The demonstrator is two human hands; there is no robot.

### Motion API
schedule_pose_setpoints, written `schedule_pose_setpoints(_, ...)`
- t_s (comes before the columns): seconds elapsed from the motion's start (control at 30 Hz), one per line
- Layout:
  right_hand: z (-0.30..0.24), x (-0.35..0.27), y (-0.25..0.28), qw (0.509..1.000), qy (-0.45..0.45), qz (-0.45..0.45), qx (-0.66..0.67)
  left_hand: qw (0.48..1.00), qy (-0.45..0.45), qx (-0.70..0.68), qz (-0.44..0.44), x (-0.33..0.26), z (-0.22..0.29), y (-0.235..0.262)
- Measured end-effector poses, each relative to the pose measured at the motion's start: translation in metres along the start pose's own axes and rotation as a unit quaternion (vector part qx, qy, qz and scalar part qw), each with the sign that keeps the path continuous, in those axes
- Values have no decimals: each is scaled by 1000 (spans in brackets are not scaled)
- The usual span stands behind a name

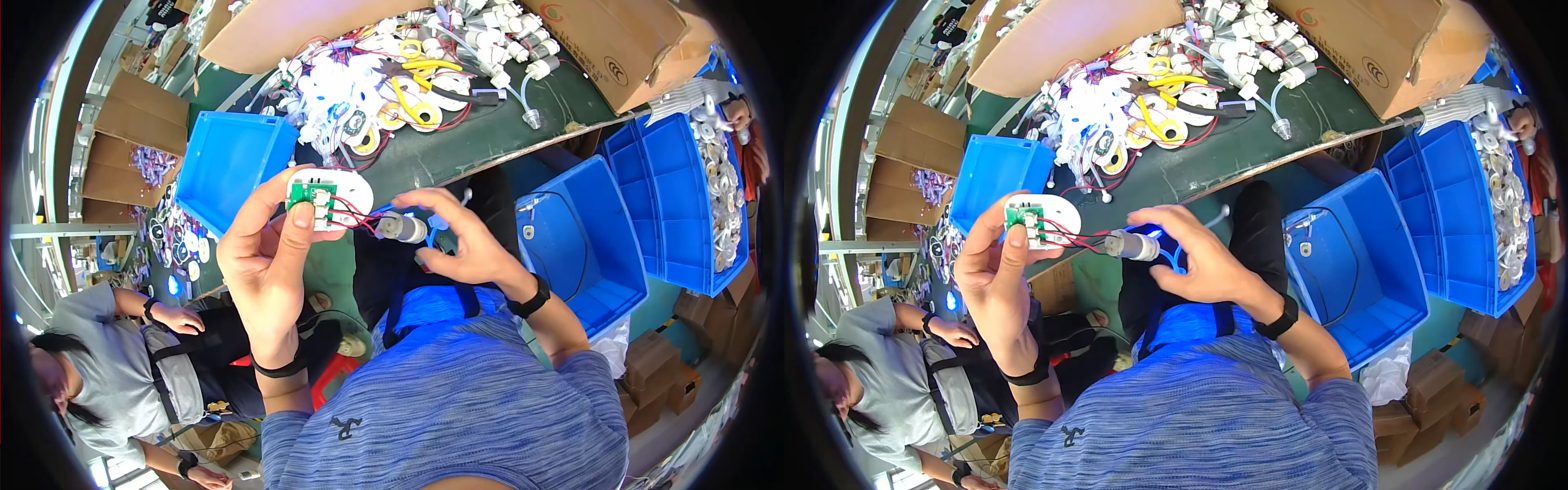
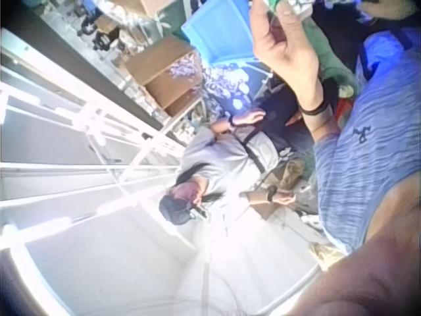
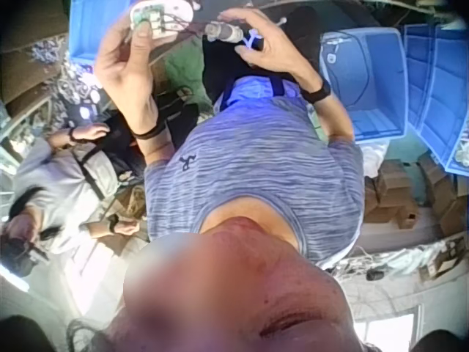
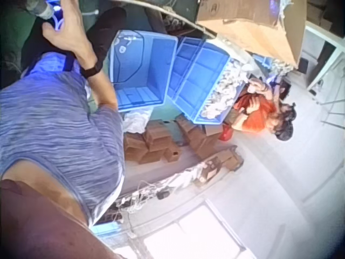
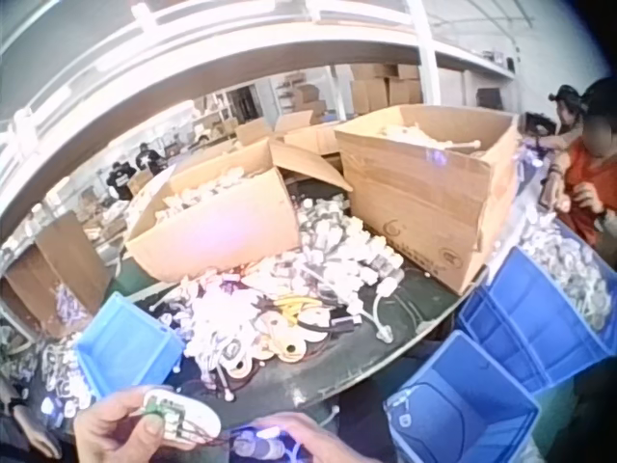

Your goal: Assembling electronic components, including small motors and LED light circuits, using wire cutters and a glue applicator.

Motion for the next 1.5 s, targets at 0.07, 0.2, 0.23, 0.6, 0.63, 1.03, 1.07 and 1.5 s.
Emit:
schedule_pose_setpoints(0.07,10,-2,-7,999,-27,2,26,1000,8,-2,-12,2,0,-3)
schedule_pose_setpoints(0.2,23,-9,-19,968,-146,-27,202,1000,6,-5,-13,7,-4,2)
schedule_pose_setpoints(0.23,24,-9,-19,968,-146,-27,202,1000,9,0,-9,9,-6,5)
schedule_pose_setpoints(0.6,31,-3,-46,838,-242,-91,481,1000,5,9,11,15,-11,22)
schedule_pose_setpoints(0.63,31,-2,-44,838,-242,-91,480,1000,4,8,13,14,-11,24)
schedule_pose_setpoints(1.03,18,19,-15,927,-151,-14,344,1000,14,-1,22,12,-8,27)
schedule_pose_setpoints(1.07,21,16,-21,907,-194,-42,372,1000,11,-1,19,12,-7,26)
schedule_pose_setpoints(1.5,14,17,-33,862,-229,-78,446,1000,4,-10,15,11,-4,23)
Point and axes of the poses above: each hand's wrist, its own x-axis towards the middle knuckle, its own y-axis out of the back of the hand, z = x × y, the point moved 9 cm from there along x, towards the middle knuckle, and after that the axes turned 4 degrees about x, right-handed, at the moved point
